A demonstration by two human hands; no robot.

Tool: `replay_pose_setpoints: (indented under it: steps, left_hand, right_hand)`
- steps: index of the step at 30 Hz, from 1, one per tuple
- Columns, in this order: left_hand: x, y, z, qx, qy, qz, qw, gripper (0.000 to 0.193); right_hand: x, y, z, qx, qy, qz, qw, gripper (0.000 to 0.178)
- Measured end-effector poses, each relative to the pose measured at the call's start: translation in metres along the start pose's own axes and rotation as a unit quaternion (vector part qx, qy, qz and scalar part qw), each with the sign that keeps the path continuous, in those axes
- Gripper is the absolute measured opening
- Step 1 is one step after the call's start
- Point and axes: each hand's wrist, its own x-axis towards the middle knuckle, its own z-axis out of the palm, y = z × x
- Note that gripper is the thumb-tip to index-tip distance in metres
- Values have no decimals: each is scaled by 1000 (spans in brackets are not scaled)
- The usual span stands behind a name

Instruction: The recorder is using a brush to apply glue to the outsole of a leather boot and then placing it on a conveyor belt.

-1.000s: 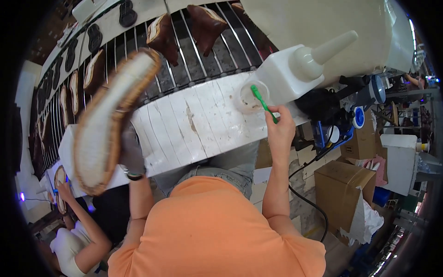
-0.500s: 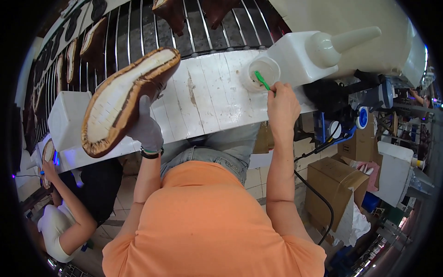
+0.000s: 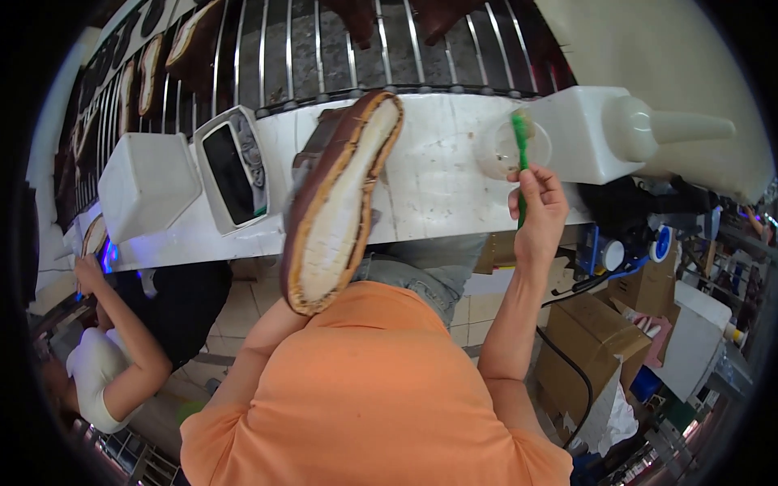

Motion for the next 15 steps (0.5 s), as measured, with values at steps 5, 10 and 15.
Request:
replay_pose_setpoints:
  steps: [5, 10, 15]
  left_hand:
    - [19, 3, 17, -17, 117, 268, 956, 78]
    - [18, 2, 10, 6, 105, 264, 959, 78]
    - [17, 2, 7, 10, 91, 247, 965, 78]
  right_hand:
    - [-34, -30, 55, -71, -174, -19, 982, 12]
    - [-67, -26, 79, -132, -279, -144, 940, 15]
    - [-77, -16, 83, -179, -268, -141, 936, 16]
